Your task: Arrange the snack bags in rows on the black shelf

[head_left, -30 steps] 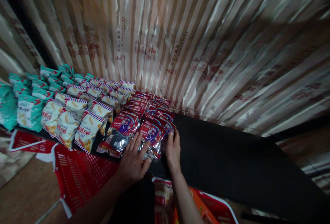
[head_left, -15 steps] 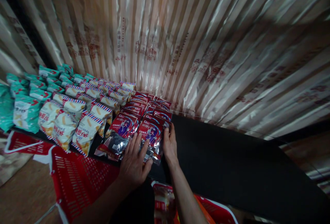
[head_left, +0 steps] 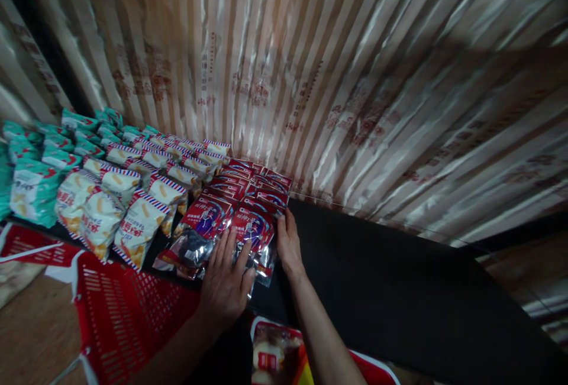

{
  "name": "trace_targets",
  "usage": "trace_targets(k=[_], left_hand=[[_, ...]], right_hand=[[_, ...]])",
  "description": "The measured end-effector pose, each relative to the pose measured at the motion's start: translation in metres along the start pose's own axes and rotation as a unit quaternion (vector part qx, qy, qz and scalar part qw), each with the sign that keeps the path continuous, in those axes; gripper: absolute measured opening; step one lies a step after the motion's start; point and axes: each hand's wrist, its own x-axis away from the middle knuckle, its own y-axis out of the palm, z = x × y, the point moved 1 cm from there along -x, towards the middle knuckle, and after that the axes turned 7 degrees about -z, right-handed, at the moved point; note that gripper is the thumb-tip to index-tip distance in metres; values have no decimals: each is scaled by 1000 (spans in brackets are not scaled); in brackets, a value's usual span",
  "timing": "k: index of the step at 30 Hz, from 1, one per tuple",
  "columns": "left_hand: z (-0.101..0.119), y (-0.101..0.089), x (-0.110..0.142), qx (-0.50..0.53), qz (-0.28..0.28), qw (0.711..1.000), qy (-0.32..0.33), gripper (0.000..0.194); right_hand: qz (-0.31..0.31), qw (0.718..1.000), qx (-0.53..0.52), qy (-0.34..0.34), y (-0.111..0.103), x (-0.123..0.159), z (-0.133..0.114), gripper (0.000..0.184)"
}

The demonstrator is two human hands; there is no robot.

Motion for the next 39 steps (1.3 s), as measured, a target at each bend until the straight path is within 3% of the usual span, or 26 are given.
trace_targets(k=[5, 10, 15, 21, 25, 31, 39], left_hand=[[3, 0, -6, -10, -2, 1000, -29, 49], [9, -3, -16, -20, -22, 999, -44, 53], [14, 2, -26, -19, -25, 998, -53, 51], [21, 3, -36, -15, -21, 998, -63, 48], [23, 8, -37, -22, -23, 997, -70, 46], [23, 17, -35, -44, -42, 995, -82, 49], [26, 18, -38, -69, -51, 992, -88, 49]], right_hand=[[-11, 999, 31, -32, 0, -5, 0, 71], [15, 994, 84, -73, -5, -10, 2, 67], [47, 957, 214, -191, -14, -23, -15, 55], [-141, 881, 325, -312, -5, -45, -53, 49], [-200, 848, 379, -311, 9, -56, -56, 55], [-197, 842, 412, -287, 22, -65, -42, 57], [-222, 809, 460, -291, 22, -71, -48, 50]])
